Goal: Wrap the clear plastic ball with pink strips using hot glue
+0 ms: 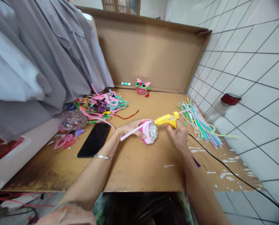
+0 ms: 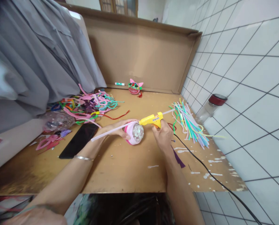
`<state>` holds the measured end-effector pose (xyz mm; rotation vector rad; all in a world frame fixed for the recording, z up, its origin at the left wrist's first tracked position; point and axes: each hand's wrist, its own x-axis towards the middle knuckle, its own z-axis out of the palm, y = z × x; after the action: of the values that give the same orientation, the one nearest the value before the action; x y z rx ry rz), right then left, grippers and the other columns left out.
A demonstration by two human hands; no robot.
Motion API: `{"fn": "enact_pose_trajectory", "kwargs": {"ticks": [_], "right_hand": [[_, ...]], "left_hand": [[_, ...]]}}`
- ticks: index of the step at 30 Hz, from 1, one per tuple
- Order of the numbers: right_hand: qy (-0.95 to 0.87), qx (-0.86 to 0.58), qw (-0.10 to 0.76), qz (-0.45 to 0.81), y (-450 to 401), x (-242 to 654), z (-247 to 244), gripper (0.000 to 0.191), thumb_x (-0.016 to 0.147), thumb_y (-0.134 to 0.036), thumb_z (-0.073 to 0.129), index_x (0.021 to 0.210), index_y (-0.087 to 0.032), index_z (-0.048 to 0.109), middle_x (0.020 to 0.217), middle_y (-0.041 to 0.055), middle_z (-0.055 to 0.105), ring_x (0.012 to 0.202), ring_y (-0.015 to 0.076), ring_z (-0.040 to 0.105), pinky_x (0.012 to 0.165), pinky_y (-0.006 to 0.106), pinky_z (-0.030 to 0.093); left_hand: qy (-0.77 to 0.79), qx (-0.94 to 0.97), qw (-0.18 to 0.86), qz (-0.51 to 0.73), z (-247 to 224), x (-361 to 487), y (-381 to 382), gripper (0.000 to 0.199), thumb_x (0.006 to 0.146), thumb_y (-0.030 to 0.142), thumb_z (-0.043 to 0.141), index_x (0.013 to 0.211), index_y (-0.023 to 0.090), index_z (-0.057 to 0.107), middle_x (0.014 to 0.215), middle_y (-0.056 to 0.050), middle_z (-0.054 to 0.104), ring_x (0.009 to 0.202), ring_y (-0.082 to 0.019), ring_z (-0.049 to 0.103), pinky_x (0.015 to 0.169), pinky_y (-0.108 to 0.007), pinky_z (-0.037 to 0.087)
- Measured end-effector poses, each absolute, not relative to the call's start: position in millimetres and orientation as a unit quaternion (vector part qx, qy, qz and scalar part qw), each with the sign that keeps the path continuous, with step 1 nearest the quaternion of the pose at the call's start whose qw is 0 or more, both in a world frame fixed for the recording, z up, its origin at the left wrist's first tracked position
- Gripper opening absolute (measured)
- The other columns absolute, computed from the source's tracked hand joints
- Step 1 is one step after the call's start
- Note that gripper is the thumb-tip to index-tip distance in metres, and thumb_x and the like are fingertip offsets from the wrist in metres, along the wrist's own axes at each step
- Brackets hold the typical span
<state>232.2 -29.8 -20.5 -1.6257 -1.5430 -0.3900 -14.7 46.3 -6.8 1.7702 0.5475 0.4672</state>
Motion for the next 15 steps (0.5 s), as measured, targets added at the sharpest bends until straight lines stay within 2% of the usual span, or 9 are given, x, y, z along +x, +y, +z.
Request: {"fn": "enact_pose_trajectory", "kwargs": {"ticks": [15], "right_hand": [[-0.600, -0.663, 0.417, -0.163, -30.0, 231.3, -20.8, 0.015, 0.079, -0.035, 0.050, 0.078, -0.021, 0.055, 0.067, 0.0021, 0.059, 0.061, 0.0184, 0.050, 0.059, 0.028, 0.033]], "left_hand": [[0.240, 0.743, 0.589, 0.207, -4.3, -13.6, 41.9, 0.088, 0.052, 0.027, 0.085, 0.132, 0.020, 0.051, 0.119, -0.006, 0.061, 0.104, -0.023, 0.058, 0.088, -0.030, 0.052]]}}
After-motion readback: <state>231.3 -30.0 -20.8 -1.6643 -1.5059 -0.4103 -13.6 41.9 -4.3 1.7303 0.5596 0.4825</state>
